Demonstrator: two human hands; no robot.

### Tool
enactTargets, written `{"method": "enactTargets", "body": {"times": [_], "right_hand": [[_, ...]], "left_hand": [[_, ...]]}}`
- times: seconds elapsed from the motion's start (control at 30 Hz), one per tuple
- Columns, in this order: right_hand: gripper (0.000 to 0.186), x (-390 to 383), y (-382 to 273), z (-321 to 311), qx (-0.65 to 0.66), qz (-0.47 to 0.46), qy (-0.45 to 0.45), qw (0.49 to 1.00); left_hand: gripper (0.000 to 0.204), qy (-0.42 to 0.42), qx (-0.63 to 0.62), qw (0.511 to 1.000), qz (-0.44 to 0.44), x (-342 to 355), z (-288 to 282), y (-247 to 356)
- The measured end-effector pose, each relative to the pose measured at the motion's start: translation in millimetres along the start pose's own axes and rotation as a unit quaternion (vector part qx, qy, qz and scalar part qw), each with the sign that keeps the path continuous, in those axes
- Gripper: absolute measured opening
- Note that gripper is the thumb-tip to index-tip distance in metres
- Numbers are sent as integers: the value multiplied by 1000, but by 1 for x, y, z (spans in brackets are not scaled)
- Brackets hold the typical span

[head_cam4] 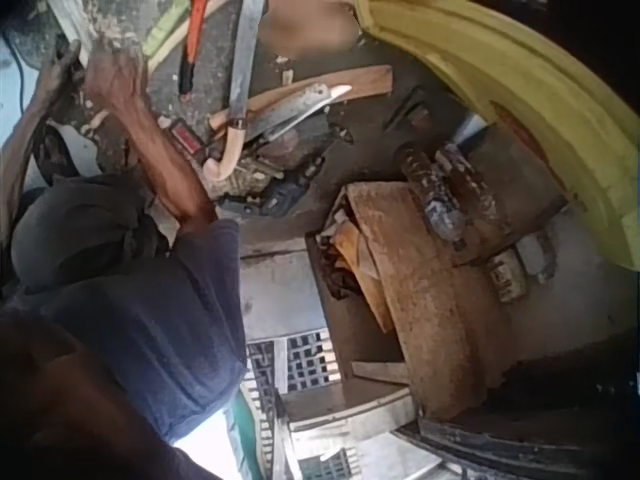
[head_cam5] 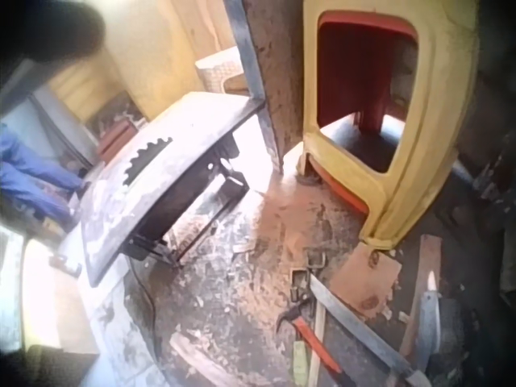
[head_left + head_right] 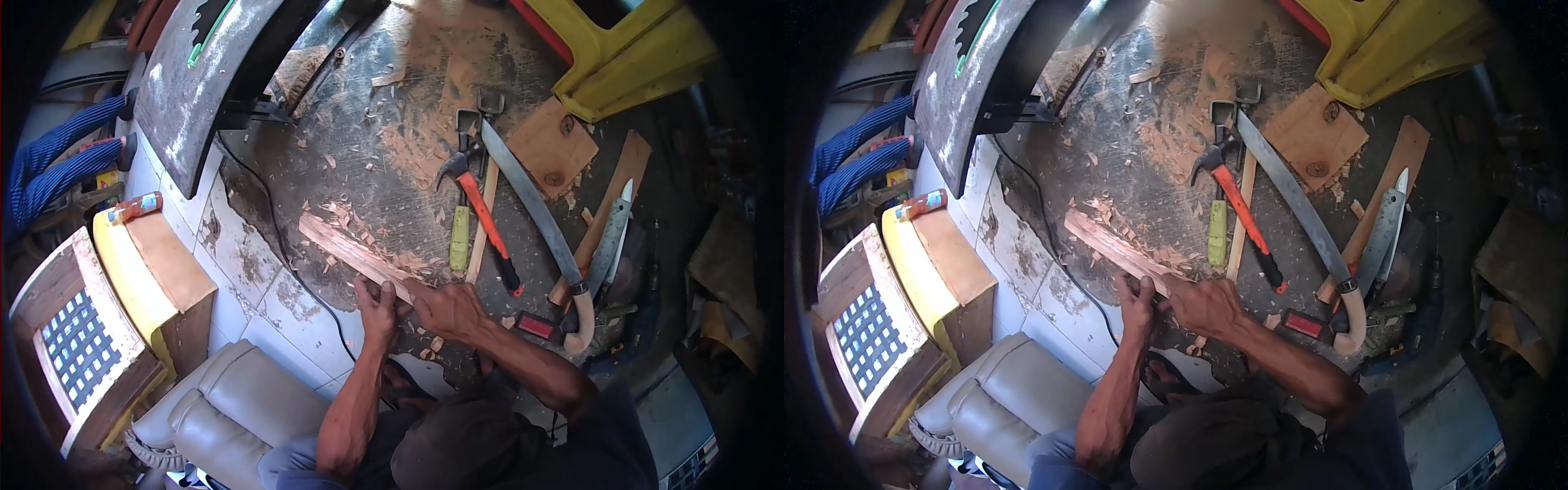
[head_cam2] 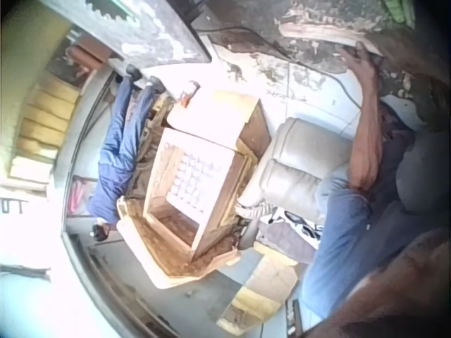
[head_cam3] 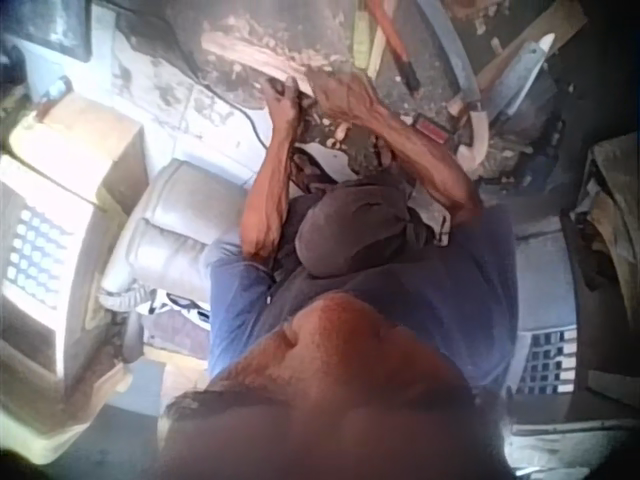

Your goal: The person carves a rectangular wooden plank using a small knife, holding the wood in their left hand and shaving off thin strips of wood with their right hand. The person repeatedly adjusts the wood's position and angle to continue the carving process.

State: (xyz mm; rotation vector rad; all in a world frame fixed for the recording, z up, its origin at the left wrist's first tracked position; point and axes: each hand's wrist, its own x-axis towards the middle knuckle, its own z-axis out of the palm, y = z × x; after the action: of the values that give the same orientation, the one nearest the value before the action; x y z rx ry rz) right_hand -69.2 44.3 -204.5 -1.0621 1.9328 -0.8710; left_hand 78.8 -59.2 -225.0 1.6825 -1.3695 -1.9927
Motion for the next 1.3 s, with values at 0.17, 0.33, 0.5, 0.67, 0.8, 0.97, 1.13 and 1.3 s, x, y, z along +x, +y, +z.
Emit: {"method": "enactTargets", "body": {"times": [0.17, 0.33, 0.5, 0.67, 0.8, 0.97, 1.13, 1.3], "right_hand": [[28, 3, 3, -2, 4, 23, -23, 999], [24, 9, 9, 6, 2, 47, -30, 998], [30, -7, 2, 1, 7, 55, -43, 998], [42, -22, 10, 1, -7, 38, -31, 999], [40, 8, 12, -1, -30, 43, -63, 997], [38, -54, 3, -32, 29, 87, -82, 992], [38, -67, 13, -22, 6, 85, -78, 993], [44, -46, 21, -19, 17, 115, -90, 989]], "left_hand": [[37, -7, -25, 999, -25, 2, 7, 13], [40, -16, 4, 999, -41, -4, 7, 4], [40, -15, 12, 1000, -3, 7, 0, 1], [41, -16, -8, 1000, -17, -3, 6, 5], [42, -36, 11, 999, -6, 11, 5, 12], [39, -14, -10, 1000, -5, -4, 2, 5], [39, -15, -22, 999, -21, -1, 6, 6], [40, -6, -3, 1000, -6, 2, 8, 7]]}}
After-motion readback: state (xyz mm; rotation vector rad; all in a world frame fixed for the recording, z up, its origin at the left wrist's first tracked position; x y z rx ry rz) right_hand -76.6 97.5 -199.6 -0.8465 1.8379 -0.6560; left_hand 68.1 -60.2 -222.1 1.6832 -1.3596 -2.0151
